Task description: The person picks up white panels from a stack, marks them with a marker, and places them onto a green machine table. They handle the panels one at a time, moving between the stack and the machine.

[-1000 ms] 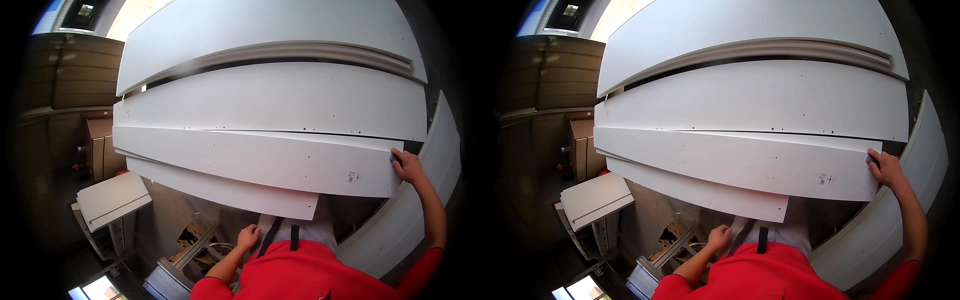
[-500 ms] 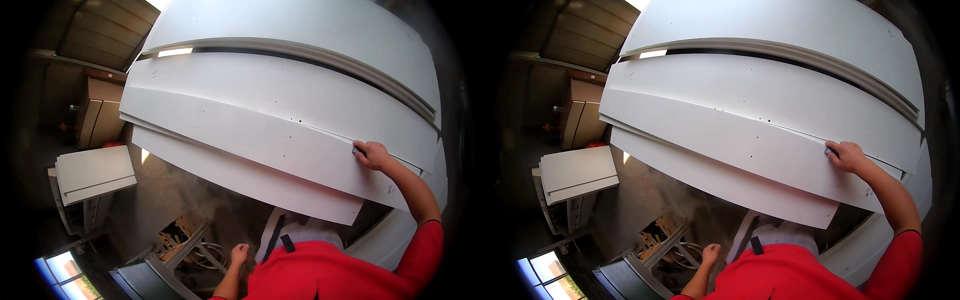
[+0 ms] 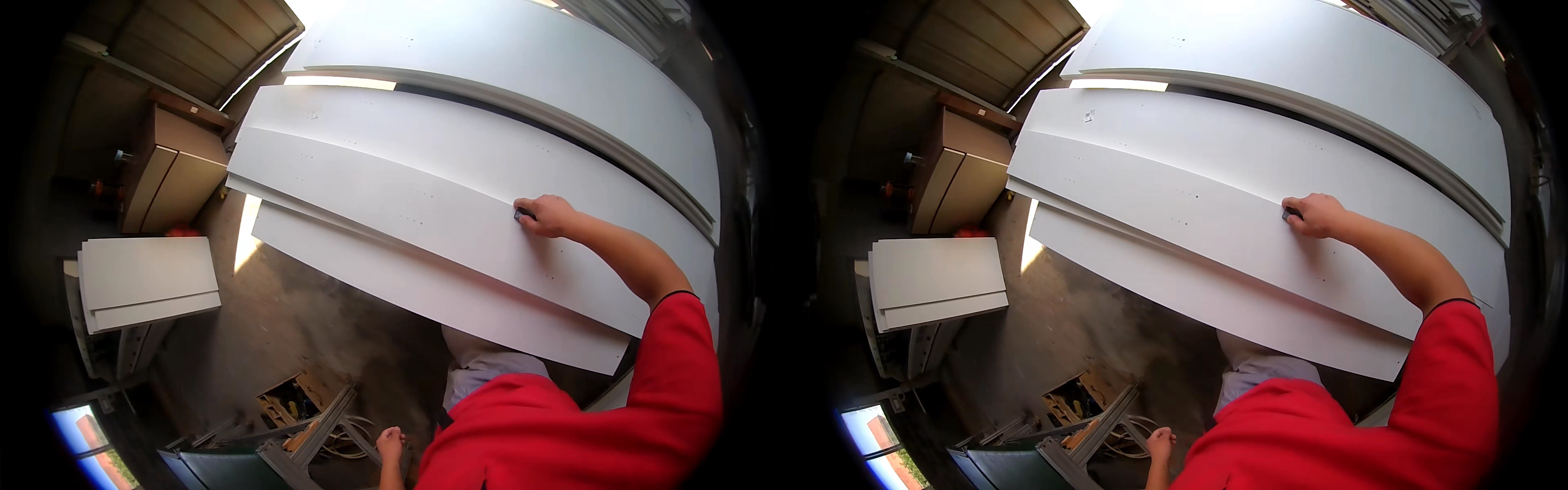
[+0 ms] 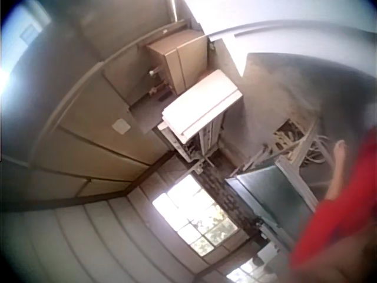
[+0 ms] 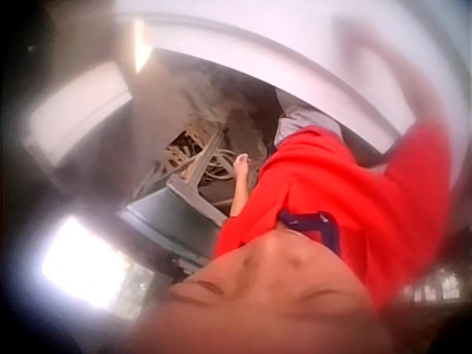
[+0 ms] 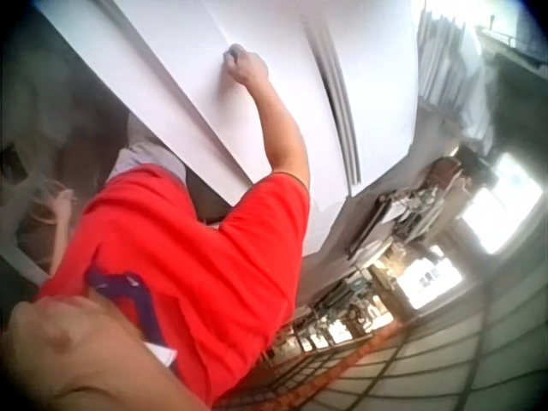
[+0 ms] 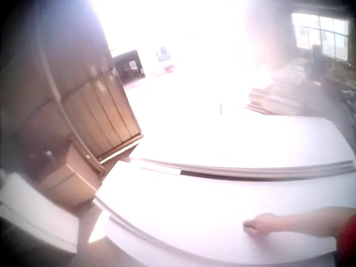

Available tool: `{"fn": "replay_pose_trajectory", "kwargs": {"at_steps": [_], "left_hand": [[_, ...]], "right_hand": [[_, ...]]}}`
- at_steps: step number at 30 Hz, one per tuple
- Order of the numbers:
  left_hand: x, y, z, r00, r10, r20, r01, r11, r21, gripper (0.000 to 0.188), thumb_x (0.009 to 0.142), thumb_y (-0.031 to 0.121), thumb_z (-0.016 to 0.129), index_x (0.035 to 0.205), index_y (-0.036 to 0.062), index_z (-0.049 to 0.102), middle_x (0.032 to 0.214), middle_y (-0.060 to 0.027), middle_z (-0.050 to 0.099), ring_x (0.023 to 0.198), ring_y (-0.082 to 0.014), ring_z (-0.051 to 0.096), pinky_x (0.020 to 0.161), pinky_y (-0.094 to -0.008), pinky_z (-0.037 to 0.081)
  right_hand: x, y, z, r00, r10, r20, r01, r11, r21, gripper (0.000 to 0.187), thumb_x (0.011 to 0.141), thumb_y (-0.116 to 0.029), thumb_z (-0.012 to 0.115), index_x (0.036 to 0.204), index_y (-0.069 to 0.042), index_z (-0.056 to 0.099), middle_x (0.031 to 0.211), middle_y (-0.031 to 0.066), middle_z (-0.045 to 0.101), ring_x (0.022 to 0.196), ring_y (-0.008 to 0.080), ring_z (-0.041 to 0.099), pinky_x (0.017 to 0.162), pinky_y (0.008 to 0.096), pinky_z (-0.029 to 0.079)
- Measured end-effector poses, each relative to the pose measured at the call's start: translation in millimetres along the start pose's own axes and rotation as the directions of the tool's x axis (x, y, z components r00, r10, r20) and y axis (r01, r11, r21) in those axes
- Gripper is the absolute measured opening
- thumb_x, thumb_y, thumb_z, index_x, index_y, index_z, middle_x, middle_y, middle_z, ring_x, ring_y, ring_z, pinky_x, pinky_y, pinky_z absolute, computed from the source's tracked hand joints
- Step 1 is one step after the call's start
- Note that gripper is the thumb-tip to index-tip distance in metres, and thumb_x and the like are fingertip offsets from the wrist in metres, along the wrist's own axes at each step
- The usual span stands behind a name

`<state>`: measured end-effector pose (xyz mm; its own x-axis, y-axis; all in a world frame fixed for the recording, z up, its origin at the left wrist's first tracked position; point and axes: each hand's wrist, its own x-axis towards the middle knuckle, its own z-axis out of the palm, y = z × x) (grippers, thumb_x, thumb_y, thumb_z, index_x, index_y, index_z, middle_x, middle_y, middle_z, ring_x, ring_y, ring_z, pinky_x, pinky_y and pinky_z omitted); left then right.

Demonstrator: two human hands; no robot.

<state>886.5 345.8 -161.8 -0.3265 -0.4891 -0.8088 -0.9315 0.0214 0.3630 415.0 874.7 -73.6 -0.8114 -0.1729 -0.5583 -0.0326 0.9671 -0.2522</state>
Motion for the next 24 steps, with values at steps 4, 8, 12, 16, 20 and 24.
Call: {"fn": "replay_pose_trajectory", "kwargs": {"at_steps": [4,8,12,16,20,24], "left_hand": [[48.8,44.7,-27.3,0.997,0.043,0.058,-0.043,0.999,0.002,0.019,0.091,0.016,0.065,0.098,-0.0011,0.064,0.073,-0.0051,0.066,0.060,-0.0103,0.059,0.056,-0.0241,0.049],[114.2,127.4,-73.5,0.997,0.043,0.063,-0.043,0.999,0.004,0.019,0.092,0.016,0.064,0.099,-0.0018,0.064,0.074,-0.0051,0.066,0.061,-0.0102,0.060,0.057,-0.0241,0.048],[148.7,200.2,-132.3,0.992,0.117,0.057,-0.114,0.992,-0.044,0.019,0.093,0.016,0.063,0.100,-0.0016,0.064,0.075,-0.0049,0.066,0.062,-0.0100,0.059,0.057,-0.0246,0.048],[184.7,243.1,-183.0,0.999,-0.004,-0.052,-0.001,0.995,-0.095,0.017,0.093,0.016,0.063,0.099,0.0002,0.064,0.074,-0.0045,0.065,0.060,-0.0101,0.057,0.056,-0.0240,0.047],[221.6,264.6,-205.8,0.996,0.040,-0.078,-0.038,0.999,0.024,0.016,0.092,0.017,0.064,0.091,0.0005,0.065,0.071,-0.0033,0.063,0.057,-0.0109,0.056,0.054,-0.0241,0.046],[287.5,296.7,-235.5,0.999,0.005,0.054,-0.014,0.984,0.178,0.023,0.090,0.020,0.065,0.089,-0.0024,0.068,0.073,-0.0052,0.067,0.063,-0.0122,0.061,0.057,-0.0274,0.048]], "right_hand": [[55.6,-63.4,-25.4,1.000,-0.006,0.023,0.007,1.000,-0.001,0.040,0.089,-0.031,0.050,0.126,-0.017,0.057,0.095,0.0166,0.068,0.088,0.0356,0.064,0.078,0.0452,0.050],[120.9,-128.1,-55.8,0.999,-0.008,0.039,0.008,1.000,0.001,0.040,0.089,-0.031,0.050,0.126,-0.017,0.057,0.096,0.0164,0.069,0.090,0.0354,0.065,0.079,0.0449,0.050],[179.5,-187.7,-69.7,1.000,-0.014,0.028,0.014,1.000,0.022,0.041,0.089,-0.031,0.050,0.126,-0.017,0.057,0.096,0.0163,0.069,0.090,0.0351,0.065,0.080,0.0444,0.051],[237.4,-250.1,-98.5,0.997,-0.023,0.077,0.025,1.000,-0.018,0.041,0.089,-0.031,0.051,0.127,-0.017,0.057,0.096,0.0159,0.069,0.089,0.0349,0.065,0.080,0.0441,0.051],[299.6,-310.9,-120.2,0.998,-0.043,0.048,0.044,0.999,-0.012,0.041,0.088,-0.031,0.050,0.127,-0.018,0.057,0.095,0.0159,0.069,0.090,0.0351,0.065,0.079,0.0441,0.051],[370.6,-376.5,-141.8,0.995,-0.091,0.027,0.090,0.996,0.023,0.041,0.087,-0.031,0.050,0.125,-0.017,0.058,0.096,0.0157,0.069,0.090,0.0352,0.065,0.080,0.0446,0.051]]}}
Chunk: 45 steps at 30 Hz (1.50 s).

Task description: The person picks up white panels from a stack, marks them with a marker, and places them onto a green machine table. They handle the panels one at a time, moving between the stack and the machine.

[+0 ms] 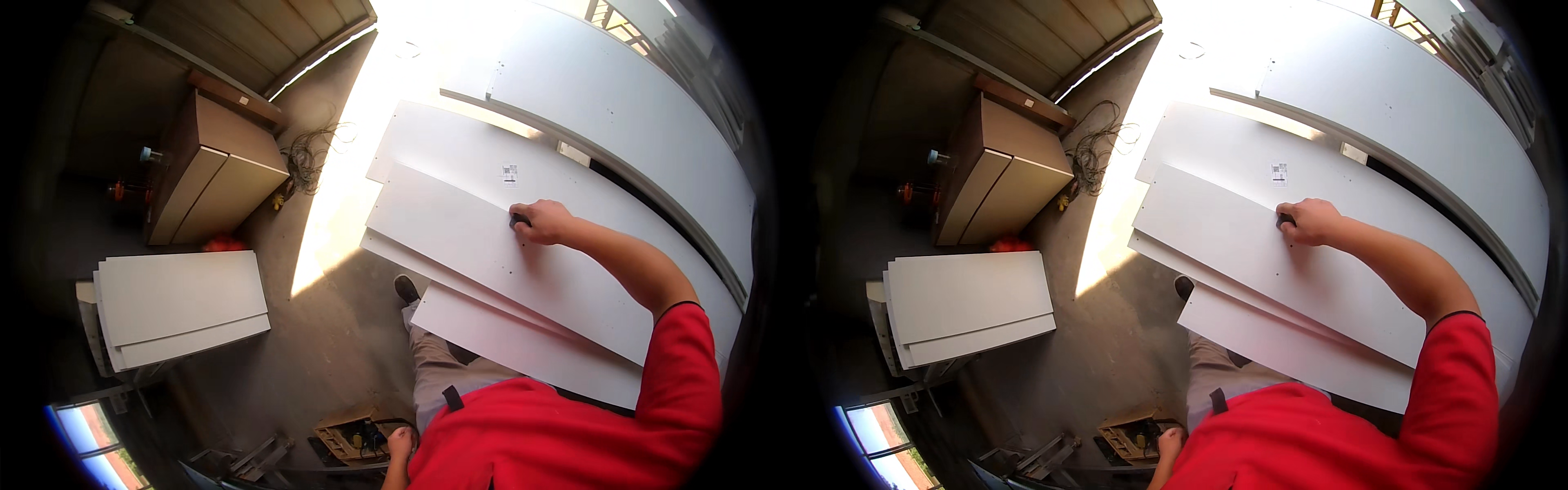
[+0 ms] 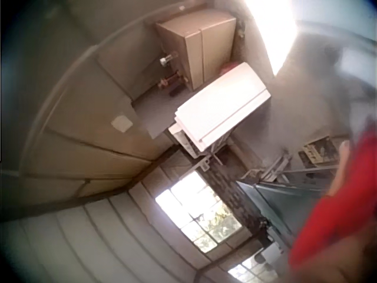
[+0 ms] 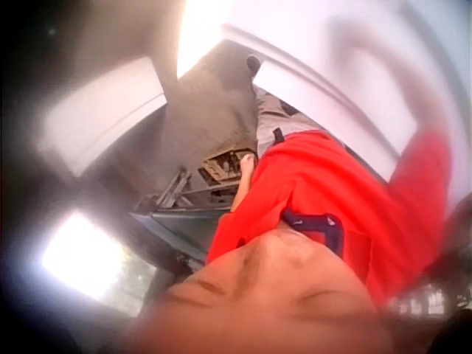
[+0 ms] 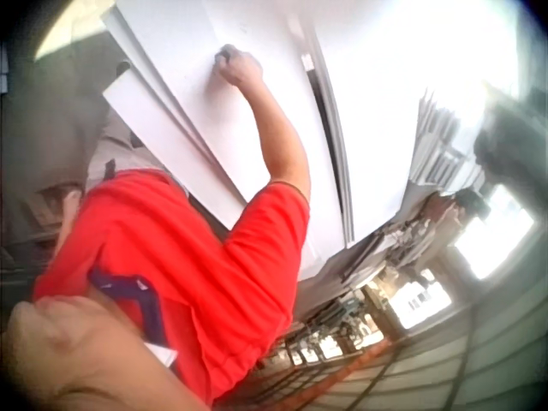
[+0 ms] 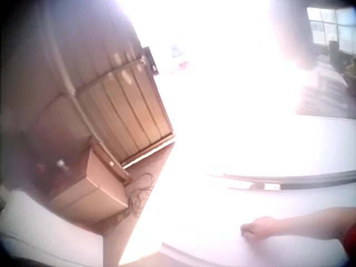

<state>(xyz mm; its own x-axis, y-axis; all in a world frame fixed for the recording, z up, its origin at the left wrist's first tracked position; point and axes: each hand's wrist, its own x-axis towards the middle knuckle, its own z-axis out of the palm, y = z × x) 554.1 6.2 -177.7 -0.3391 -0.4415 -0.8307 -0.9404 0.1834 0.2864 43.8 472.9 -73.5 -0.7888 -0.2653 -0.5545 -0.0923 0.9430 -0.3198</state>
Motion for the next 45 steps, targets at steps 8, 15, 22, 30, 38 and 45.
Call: {"fn": "replay_pose_trajectory", "kwargs": {"at_steps": [8,15,22,30,38,45], "left_hand": [[161.0,181.8,-150.4,0.996,0.089,-0.015,-0.090,0.974,-0.209,0.017,0.093,0.015,0.062,0.099,-0.0013,0.063,0.071,-0.0036,0.063,0.059,-0.0105,0.057,0.055,-0.0243,0.047],[244.1,335.8,-244.0,0.974,0.221,-0.051,-0.227,0.944,-0.240,0.016,0.095,0.015,0.060,0.099,-0.0002,0.062,0.071,-0.0032,0.062,0.059,-0.0083,0.054,0.054,-0.0226,0.045],[263.8,335.9,-208.9,0.978,0.138,0.156,-0.116,0.983,-0.142,0.019,0.094,0.014,0.061,0.101,-0.0030,0.061,0.075,-0.0046,0.064,0.063,-0.0094,0.057,0.058,-0.0232,0.047],[255.4,326.9,-214.6,0.984,0.107,0.146,-0.078,0.978,-0.195,0.017,0.094,0.014,0.061,0.100,-0.0016,0.062,0.073,-0.0039,0.063,0.059,-0.0087,0.055,0.055,-0.0223,0.045],[231.5,285.7,-202.9,0.997,0.024,0.067,-0.008,0.974,-0.225,0.016,0.094,0.015,0.061,0.097,-0.0002,0.063,0.072,-0.0032,0.063,0.058,-0.0086,0.055,0.052,-0.0221,0.043],[204.2,280.4,-169.2,0.995,0.010,0.103,0.015,0.970,-0.242,0.022,0.094,0.016,0.062,0.106,-0.0017,0.062,0.074,-0.0042,0.065,0.059,-0.0091,0.056,0.053,-0.0225,0.044]], "right_hand": [[152.5,-134.2,-55.3,1.000,0.001,0.024,-0.001,1.000,0.025,0.041,0.086,-0.031,0.051,0.122,-0.014,0.060,0.099,0.0162,0.069,0.093,0.0355,0.065,0.081,0.0447,0.051],[185.9,-177.1,-75.0,0.986,0.146,0.083,-0.144,0.989,-0.020,0.040,0.087,-0.032,0.051,0.121,-0.013,0.060,0.100,0.0158,0.069,0.093,0.0356,0.065,0.082,0.0447,0.051],[205.4,-196.1,-77.2,0.988,0.142,0.064,-0.143,0.990,0.001,0.044,0.086,-0.030,0.052,0.127,-0.015,0.058,0.095,0.0162,0.069,0.089,0.0370,0.065,0.079,0.0457,0.051],[221.7,-191.5,-112.1,0.968,-0.084,0.237,0.139,0.964,-0.225,0.039,0.085,-0.027,0.058,0.124,-0.020,0.062,0.089,0.0125,0.070,0.084,0.0326,0.066,0.075,0.0425,0.051],[243.6,-179.0,-105.2,0.852,-0.420,0.312,0.513,0.787,-0.343,0.025,0.084,-0.027,0.059,0.107,-0.025,0.066,0.069,0.0090,0.063,0.062,0.0314,0.063,0.053,0.0433,0.049],[224.9,-226.7,-55.0,0.771,-0.511,0.379,0.616,0.750,-0.241,0.026,0.083,-0.026,0.058,0.107,-0.023,0.066,0.066,0.0094,0.063,0.064,0.0312,0.065,0.053,0.0441,0.049]]}}
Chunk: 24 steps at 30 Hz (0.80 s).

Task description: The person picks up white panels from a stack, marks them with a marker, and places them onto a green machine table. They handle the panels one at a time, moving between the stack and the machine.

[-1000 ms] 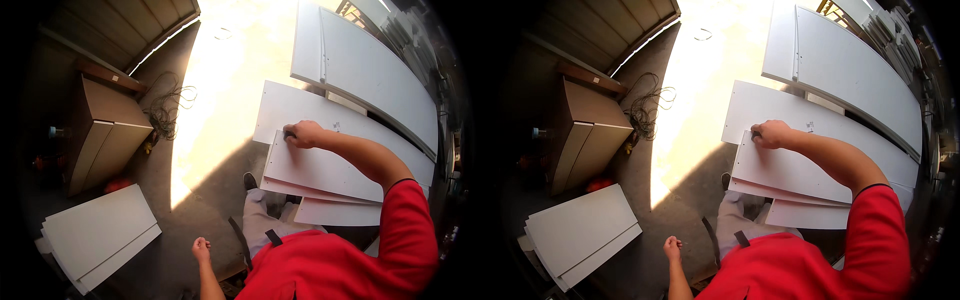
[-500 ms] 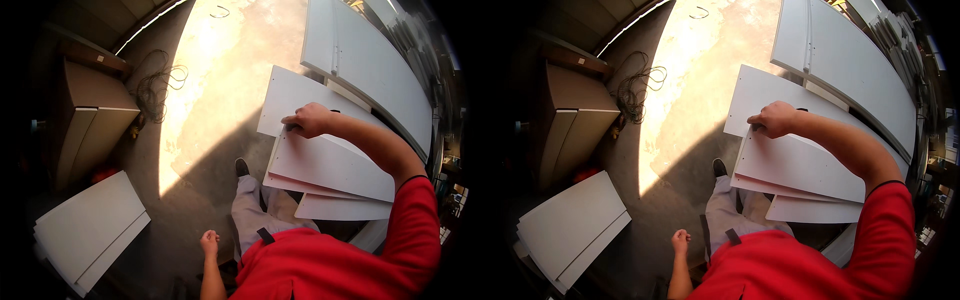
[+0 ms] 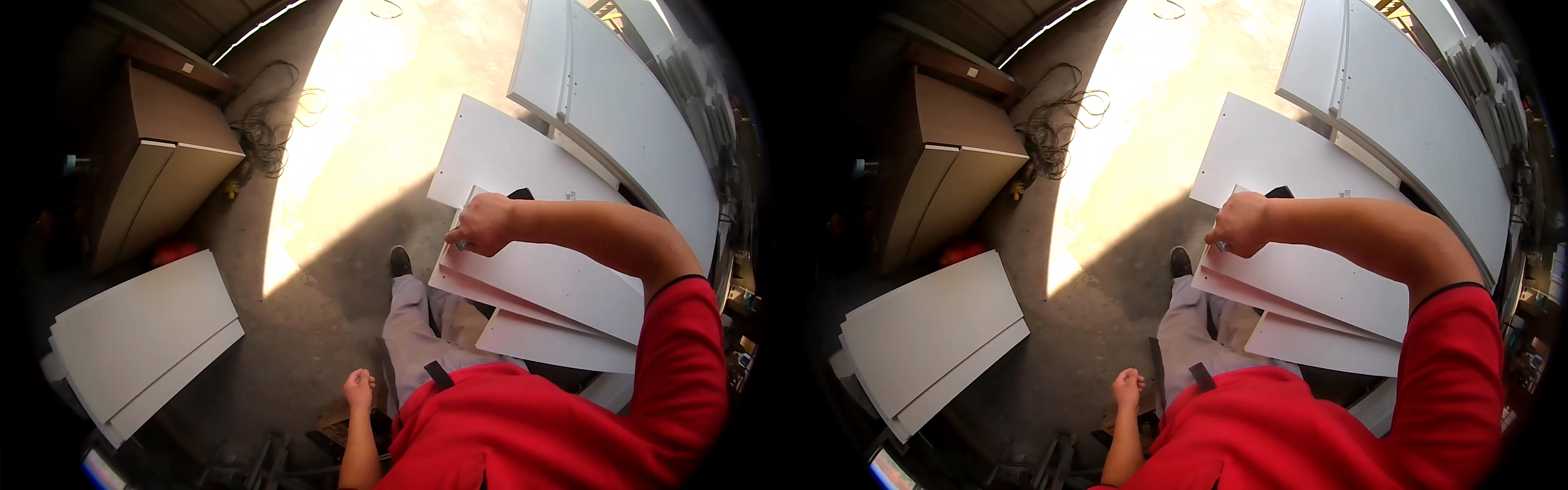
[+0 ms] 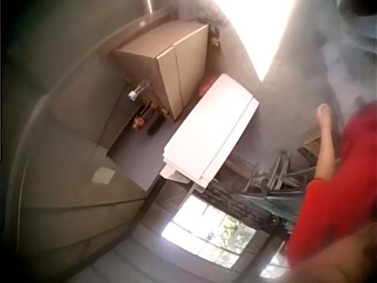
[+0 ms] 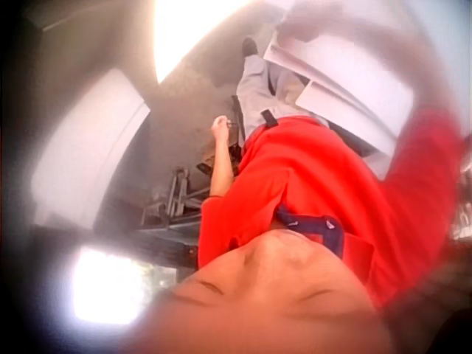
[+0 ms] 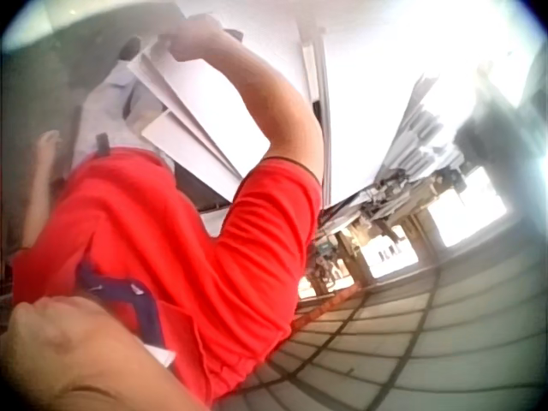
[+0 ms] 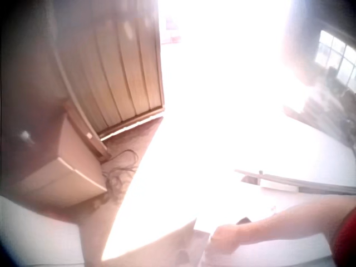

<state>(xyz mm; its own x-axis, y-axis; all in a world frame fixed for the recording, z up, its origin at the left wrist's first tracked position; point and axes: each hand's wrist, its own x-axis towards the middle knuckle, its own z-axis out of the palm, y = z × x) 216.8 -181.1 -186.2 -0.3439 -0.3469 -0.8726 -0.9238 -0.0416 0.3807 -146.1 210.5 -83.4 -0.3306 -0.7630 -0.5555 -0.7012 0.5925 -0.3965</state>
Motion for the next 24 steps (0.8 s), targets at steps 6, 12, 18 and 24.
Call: {"fn": "replay_pose_trajectory", "kwargs": {"at_steps": [6,12,18,24], "left_hand": [[-3.5,28.2,21.7,0.992,0.123,0.009,-0.123,0.992,0.023,0.026,0.093,0.016,0.063,0.110,-0.0038,0.062,0.077,-0.0047,0.066,0.063,-0.0086,0.058,0.058,-0.0226,0.047],[-10.9,169.2,126.6,0.780,0.579,0.238,-0.622,0.760,0.188,0.033,0.091,0.016,0.065,0.117,-0.0039,0.062,0.101,-0.0100,0.069,0.091,-0.0146,0.065,0.082,-0.0277,0.052],[-44.9,307.3,303.7,0.412,0.682,0.605,-0.911,0.293,0.290,0.070,0.090,0.029,0.061,0.142,-0.0081,0.033,0.151,-0.0243,0.030,0.141,-0.0344,0.029,0.115,-0.0380,0.027],[-55.9,244.6,305.8,0.396,0.736,0.549,-0.824,0.021,0.566,0.075,0.084,0.029,0.063,0.139,-0.0118,0.034,0.152,-0.0234,0.025,0.140,-0.0375,0.027,0.115,-0.0404,0.027]], "right_hand": [[-7.2,-102.5,31.9,0.999,0.032,0.042,-0.038,0.990,0.139,0.037,0.086,-0.021,0.055,0.122,-0.015,0.059,0.079,0.0118,0.067,0.073,0.0298,0.068,0.056,0.0429,0.052],[-107.5,-154.3,109.5,0.962,0.265,0.063,-0.261,0.833,0.489,0.052,0.092,-0.042,0.053,0.140,-0.025,0.044,0.088,0.0148,0.065,0.076,0.0335,0.066,0.066,0.0444,0.052],[-200.8,-214.2,184.4,0.636,0.746,0.197,-0.521,0.227,0.823,0.073,0.077,-0.034,0.069,0.141,-0.013,0.041,0.096,0.0221,0.067,0.087,0.0410,0.064,0.077,0.0471,0.051],[-258.4,-262.9,312.0,0.011,0.978,0.207,-0.104,-0.205,0.973,0.046,0.071,-0.015,0.067,0.114,-0.002,0.060,0.094,0.0183,0.068,0.084,0.0297,0.067,0.075,0.0363,0.053]]}}
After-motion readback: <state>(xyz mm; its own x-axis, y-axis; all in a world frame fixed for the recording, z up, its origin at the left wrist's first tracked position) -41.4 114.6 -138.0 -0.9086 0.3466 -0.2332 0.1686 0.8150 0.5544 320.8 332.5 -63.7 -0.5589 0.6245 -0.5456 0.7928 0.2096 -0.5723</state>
